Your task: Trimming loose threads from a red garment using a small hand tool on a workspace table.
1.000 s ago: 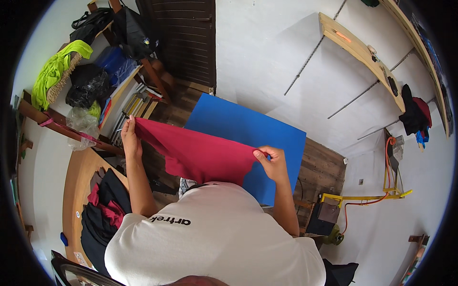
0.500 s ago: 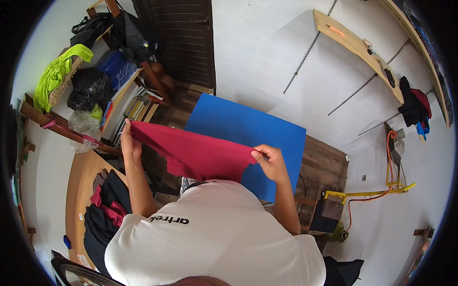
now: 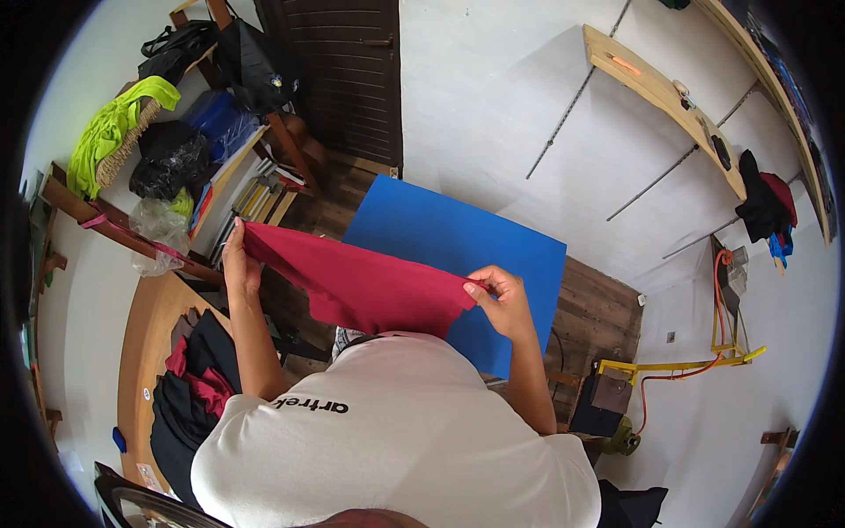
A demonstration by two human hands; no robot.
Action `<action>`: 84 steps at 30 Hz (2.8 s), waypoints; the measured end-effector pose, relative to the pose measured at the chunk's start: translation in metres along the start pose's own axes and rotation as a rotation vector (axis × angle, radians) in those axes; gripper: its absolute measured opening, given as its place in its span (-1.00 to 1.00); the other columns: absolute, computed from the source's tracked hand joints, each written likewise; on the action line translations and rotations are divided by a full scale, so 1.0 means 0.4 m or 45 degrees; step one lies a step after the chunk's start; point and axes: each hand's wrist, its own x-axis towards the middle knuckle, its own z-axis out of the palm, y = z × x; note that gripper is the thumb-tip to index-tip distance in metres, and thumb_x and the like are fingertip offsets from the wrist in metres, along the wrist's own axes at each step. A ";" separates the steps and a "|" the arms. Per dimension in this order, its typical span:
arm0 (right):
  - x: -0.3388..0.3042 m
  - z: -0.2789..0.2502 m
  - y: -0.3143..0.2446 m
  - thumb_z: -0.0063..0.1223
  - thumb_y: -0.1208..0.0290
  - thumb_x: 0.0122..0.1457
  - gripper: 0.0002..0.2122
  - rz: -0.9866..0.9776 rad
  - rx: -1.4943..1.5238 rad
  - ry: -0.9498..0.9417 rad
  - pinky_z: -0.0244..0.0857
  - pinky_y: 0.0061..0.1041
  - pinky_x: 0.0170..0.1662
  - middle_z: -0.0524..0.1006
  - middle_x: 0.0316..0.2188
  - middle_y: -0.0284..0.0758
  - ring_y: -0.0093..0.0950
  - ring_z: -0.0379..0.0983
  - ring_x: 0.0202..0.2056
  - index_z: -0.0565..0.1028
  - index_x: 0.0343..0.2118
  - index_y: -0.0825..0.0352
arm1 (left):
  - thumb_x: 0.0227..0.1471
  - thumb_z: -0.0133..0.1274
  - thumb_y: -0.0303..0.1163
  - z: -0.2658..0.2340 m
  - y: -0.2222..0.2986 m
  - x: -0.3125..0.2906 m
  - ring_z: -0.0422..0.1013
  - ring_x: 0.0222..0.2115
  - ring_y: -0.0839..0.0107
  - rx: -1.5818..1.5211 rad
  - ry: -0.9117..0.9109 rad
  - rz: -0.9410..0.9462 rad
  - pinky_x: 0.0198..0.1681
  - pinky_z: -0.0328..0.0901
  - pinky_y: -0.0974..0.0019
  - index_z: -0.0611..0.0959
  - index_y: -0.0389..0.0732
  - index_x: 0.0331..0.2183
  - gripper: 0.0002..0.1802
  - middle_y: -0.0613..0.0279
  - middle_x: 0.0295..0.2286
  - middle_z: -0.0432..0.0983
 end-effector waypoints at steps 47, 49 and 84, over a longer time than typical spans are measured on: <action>0.012 0.335 0.097 -0.14 -0.09 0.48 -0.59 0.662 0.725 -0.433 0.31 -0.57 -0.30 0.51 -0.31 -0.45 -0.62 0.44 -0.40 0.50 -0.17 0.21 | -0.27 0.20 -0.66 0.230 -0.300 -0.351 0.35 -0.50 0.18 1.066 -0.706 1.010 -0.33 0.14 0.16 0.52 -0.11 -0.51 -0.74 0.24 -0.52 0.41; 0.019 0.318 0.071 -0.12 -0.09 0.47 -0.60 0.777 0.850 -0.317 0.31 -0.56 -0.31 0.51 -0.32 -0.47 -0.63 0.44 -0.41 0.50 -0.21 0.19 | -0.27 0.21 -0.66 0.227 -0.293 -0.356 0.33 -0.50 0.19 1.096 -0.732 1.083 -0.33 0.14 0.17 0.52 -0.11 -0.52 -0.74 0.25 -0.53 0.39; 0.014 0.318 0.065 0.25 0.25 0.35 -0.78 0.473 0.886 0.431 0.37 -0.56 -0.38 0.57 -0.52 -0.49 -0.64 0.51 -0.48 0.57 -0.42 0.20 | -0.23 0.24 -0.67 0.236 -0.183 -0.447 0.47 -0.48 0.32 1.339 -1.095 0.892 -0.31 0.19 0.25 0.70 -0.08 -0.33 -0.65 0.30 -0.50 0.52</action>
